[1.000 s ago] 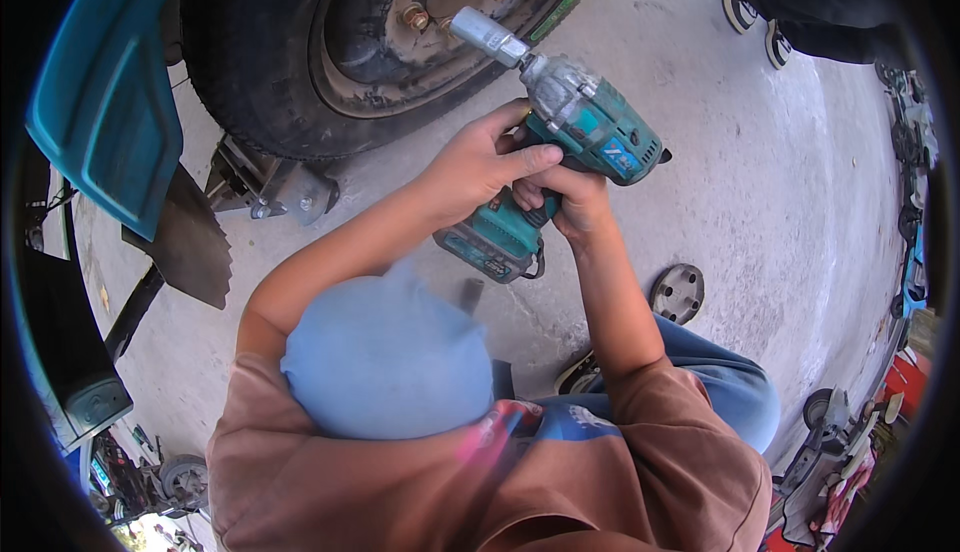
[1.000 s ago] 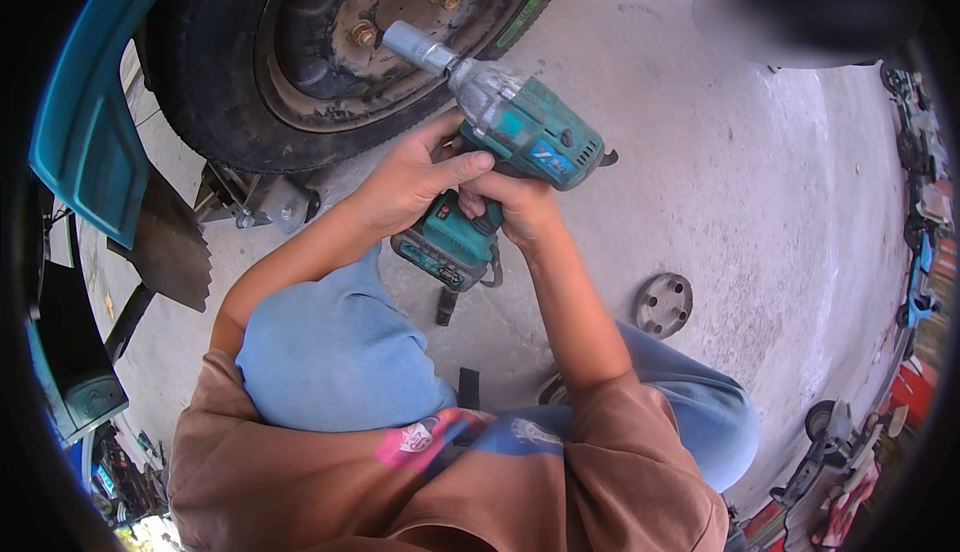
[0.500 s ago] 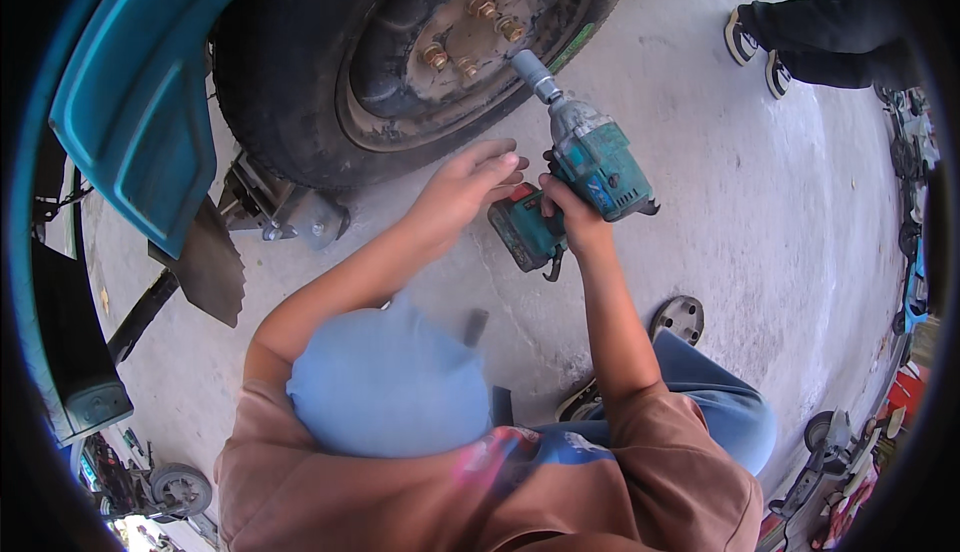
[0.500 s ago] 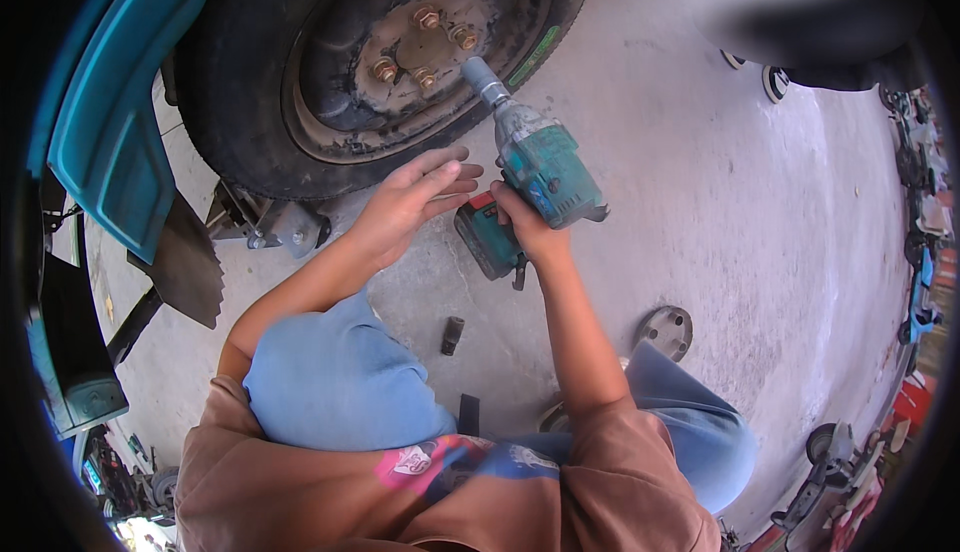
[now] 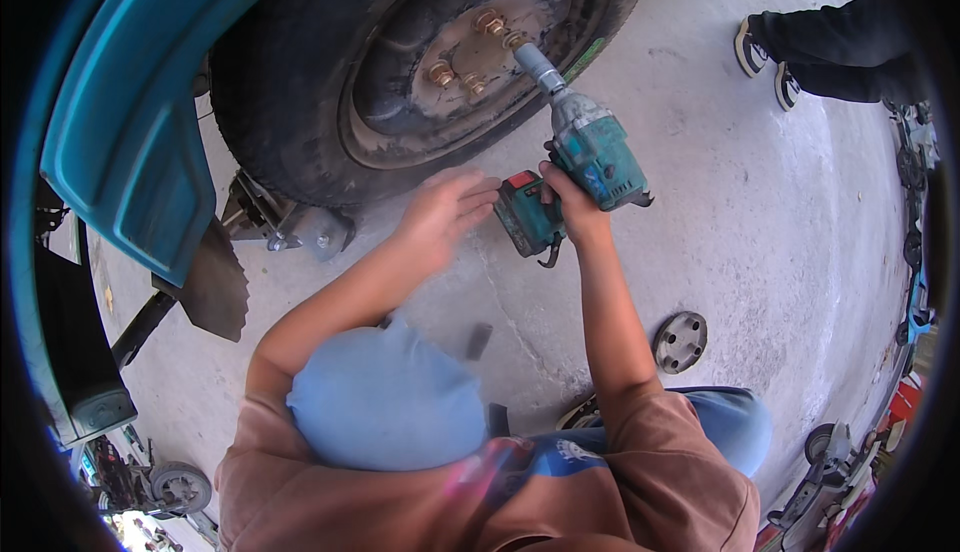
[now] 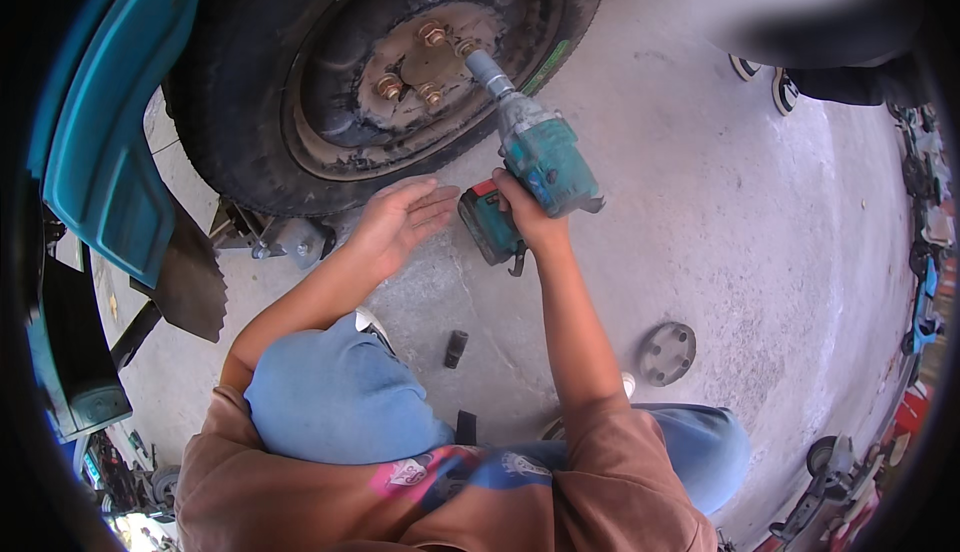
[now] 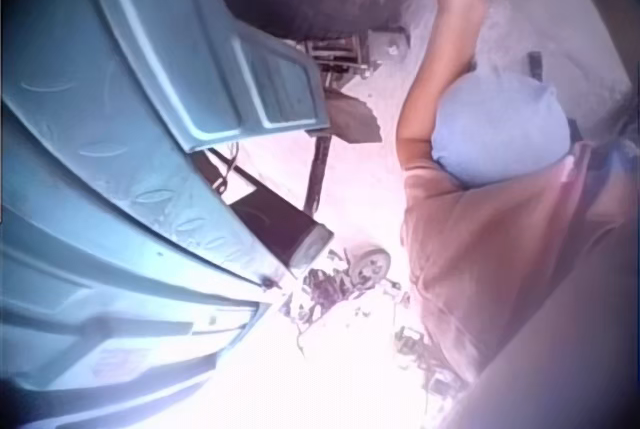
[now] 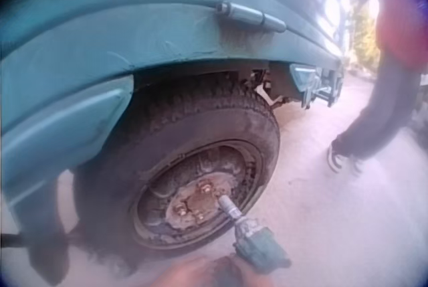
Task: The person installs a wheel onto a teal three-wheeled vehicle. They first thread several lug nuts onto the wheel studs by hand, then use a cordless impact wrench to tighten the nuts, and finally place a hubcap over the center of the wheel.
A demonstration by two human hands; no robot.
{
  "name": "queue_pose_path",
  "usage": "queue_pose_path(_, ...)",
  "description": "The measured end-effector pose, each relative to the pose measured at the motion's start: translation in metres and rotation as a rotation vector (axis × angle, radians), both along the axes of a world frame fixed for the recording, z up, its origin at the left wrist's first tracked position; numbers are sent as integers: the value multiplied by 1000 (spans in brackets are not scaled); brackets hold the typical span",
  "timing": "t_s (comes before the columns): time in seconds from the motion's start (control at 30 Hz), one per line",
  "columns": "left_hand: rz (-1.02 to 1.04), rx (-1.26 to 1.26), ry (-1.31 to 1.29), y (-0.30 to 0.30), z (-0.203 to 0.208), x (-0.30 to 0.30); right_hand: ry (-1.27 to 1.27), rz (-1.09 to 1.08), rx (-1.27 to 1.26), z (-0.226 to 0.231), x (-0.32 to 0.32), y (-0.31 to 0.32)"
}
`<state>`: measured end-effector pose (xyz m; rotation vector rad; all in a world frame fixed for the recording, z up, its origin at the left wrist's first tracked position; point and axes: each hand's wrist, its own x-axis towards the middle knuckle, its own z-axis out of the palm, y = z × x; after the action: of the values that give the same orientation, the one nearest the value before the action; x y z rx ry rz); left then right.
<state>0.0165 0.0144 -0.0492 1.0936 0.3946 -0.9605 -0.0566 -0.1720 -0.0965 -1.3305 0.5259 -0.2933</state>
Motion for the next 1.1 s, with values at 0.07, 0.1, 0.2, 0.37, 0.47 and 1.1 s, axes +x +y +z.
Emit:
queue_pose_path(0.07,113,88,86,14,-19,6,52,-17,-158,5,0,-2)
queue_pose_path(0.1,169,131,128,22,-28,8,78,-28,-238,7,-1,-3)
queue_pose_path(0.2,269,223,188,42,-52,4,75,-26,-413,8,-6,-14)
queue_pose_path(0.37,430,170,140,54,-63,9,90,9,28,31,0,-10)
queue_pose_path(0.47,444,151,111,55,-67,15,30,45,334,38,6,0)
queue_pose_path(1.1,455,175,49,57,-63,15,-63,6,397,23,22,16)
